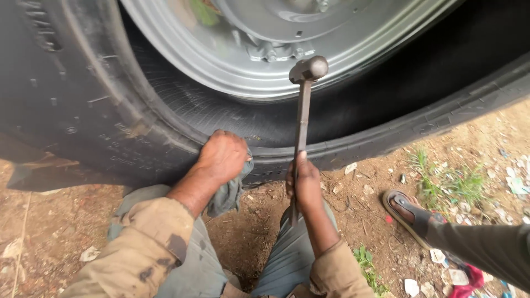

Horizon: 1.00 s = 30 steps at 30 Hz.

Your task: The person wipes the inner rim of a large tire with a cloth, then uses a hammer and a metal bar to strike the tire bead. After hammering around the circumference, the person pulls the tire bead away from the rim by hand and tucks a cloth inside.

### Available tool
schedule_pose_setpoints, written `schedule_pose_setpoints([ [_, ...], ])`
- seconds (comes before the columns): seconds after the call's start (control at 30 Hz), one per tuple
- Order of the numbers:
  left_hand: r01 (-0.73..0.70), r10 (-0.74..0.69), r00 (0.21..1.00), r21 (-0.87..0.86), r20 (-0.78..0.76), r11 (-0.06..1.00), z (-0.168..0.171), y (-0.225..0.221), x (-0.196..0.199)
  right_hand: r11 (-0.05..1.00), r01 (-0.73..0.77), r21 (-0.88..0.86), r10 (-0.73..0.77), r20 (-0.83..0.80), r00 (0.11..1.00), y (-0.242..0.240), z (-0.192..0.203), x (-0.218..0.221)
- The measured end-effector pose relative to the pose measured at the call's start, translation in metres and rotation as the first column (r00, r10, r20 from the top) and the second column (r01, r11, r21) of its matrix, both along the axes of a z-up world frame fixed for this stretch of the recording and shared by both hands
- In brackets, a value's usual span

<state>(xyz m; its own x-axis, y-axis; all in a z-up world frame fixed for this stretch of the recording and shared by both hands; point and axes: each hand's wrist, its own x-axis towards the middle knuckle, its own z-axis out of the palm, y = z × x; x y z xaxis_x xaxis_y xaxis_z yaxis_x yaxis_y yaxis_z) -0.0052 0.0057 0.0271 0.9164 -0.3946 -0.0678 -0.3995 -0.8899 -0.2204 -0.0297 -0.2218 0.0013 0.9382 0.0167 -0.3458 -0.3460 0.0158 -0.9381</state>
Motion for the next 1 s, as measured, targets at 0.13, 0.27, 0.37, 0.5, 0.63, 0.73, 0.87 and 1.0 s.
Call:
schedule_pose_setpoints([
  [0.13,0.029,-0.029,0.999,-0.008,0.03,1.0,-0.001,-0.003,-0.002,0.999,0.015,-0.03,-0.013,0.064,0.998,-0.003,-0.026,-0.021],
  [0.27,0.022,-0.013,0.993,-0.079,0.117,0.997,0.004,-0.005,-0.006,0.995,0.012,-0.102,-0.015,-0.024,1.0,0.008,-0.069,-0.041],
  [0.37,0.018,-0.012,0.995,-0.063,0.095,0.998,0.008,-0.006,-0.007,0.999,0.046,-0.023,-0.049,-0.166,0.985,0.02,-0.069,-0.048],
  [0.5,0.023,-0.004,0.991,-0.145,0.134,0.989,0.004,-0.005,-0.006,0.987,0.118,0.105,-0.083,-0.292,0.953,0.034,-0.066,-0.049],
  [0.63,0.026,0.003,0.992,-0.232,0.123,0.972,-0.002,-0.003,-0.009,0.935,0.115,0.335,0.018,-0.37,0.929,0.024,-0.082,-0.053],
  [0.73,0.03,-0.008,0.994,-0.201,0.113,0.979,-0.003,0.004,-0.012,0.868,0.073,0.49,0.141,-0.386,0.912,0.024,-0.069,-0.059],
  [0.87,0.05,-0.037,0.994,-0.125,0.105,0.991,0.008,0.009,-0.023,0.823,0.03,0.568,0.213,-0.357,0.91,0.028,-0.048,-0.069],
  [1.0,0.073,-0.064,0.982,-0.045,0.177,0.996,0.022,0.02,-0.033,0.846,0.015,0.534,0.212,-0.362,0.908,0.032,-0.04,-0.076],
])
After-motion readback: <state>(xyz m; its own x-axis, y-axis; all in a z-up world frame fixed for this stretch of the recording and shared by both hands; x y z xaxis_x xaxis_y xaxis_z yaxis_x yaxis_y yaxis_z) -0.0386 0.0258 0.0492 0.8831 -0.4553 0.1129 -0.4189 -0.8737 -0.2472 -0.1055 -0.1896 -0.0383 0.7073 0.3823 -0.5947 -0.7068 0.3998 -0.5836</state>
